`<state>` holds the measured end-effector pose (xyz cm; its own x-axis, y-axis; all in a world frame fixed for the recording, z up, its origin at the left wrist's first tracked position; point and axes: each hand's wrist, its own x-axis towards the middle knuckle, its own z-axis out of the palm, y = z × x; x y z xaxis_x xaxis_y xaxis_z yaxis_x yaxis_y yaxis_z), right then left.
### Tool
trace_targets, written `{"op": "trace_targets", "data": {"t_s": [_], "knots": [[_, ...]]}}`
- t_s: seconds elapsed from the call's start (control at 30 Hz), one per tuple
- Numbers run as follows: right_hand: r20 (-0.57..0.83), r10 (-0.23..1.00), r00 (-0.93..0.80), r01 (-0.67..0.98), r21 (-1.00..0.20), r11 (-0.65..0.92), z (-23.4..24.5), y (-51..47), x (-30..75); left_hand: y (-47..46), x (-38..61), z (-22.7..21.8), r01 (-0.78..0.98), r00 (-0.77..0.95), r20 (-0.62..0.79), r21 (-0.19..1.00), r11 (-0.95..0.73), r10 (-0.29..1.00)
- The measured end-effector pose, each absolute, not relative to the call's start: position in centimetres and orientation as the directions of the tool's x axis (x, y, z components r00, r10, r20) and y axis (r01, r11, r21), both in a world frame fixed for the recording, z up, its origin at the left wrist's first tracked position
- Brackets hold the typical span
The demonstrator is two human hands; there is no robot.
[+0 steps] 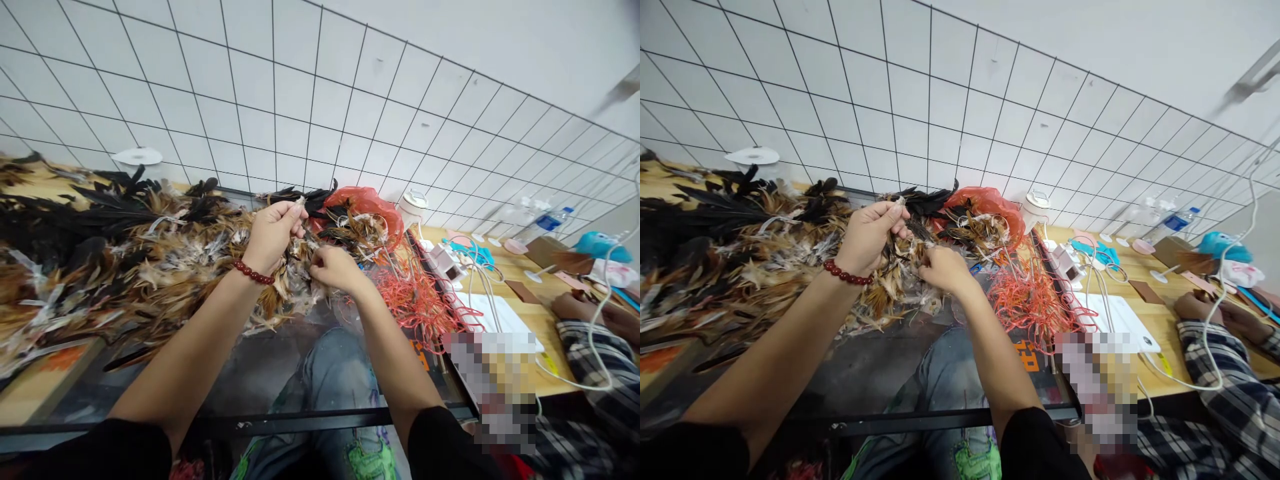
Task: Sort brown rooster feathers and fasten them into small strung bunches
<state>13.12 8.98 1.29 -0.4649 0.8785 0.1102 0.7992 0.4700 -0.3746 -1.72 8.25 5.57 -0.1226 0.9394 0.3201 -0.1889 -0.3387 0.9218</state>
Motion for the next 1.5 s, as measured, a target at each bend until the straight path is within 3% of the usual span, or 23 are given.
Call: {"op": "trace_targets", "data": {"t_s": [0.17,0.4,0.63,0.87,1.07,1.33,1.5], "knots": [[0.182,0.896,-0.405,0.499,-0.777,0.384,2.5,9.5,15.4,8.6,-1.8,5.2,-0.178,-0.137,0.327,0.921,-0.348,0.935],[0.219,0.911,-0.349,0.214,-0.928,0.304,2.6,10.1,16.0,8.9,-1.5,4.9,-0.053,-0.109,0.236,0.969,-0.243,0.966],[0.319,0.921,-0.223,0.089,-0.934,0.346,3.2,9.6,15.0,9.0,-0.3,3.5,0.02,-0.068,0.269,0.963,-0.269,0.961],[0.353,0.925,-0.141,0.297,-0.876,0.379,3.0,8.9,13.7,8.9,-0.1,3.0,0.199,-0.067,0.338,0.927,-0.319,0.939],[0.375,0.925,-0.065,0.473,-0.805,0.359,3.0,8.7,13.4,8.9,0.2,2.7,0.249,-0.048,0.332,0.917,-0.31,0.942],[0.388,0.903,-0.187,0.388,-0.815,0.431,2.9,8.5,13.2,8.8,-0.3,3.0,0.521,-0.074,0.445,0.78,-0.346,0.892],[0.411,0.903,-0.122,0.413,-0.806,0.423,3.0,8.7,13.9,8.6,-0.5,3.0,0.587,-0.038,0.48,0.72,-0.369,0.876]]}}
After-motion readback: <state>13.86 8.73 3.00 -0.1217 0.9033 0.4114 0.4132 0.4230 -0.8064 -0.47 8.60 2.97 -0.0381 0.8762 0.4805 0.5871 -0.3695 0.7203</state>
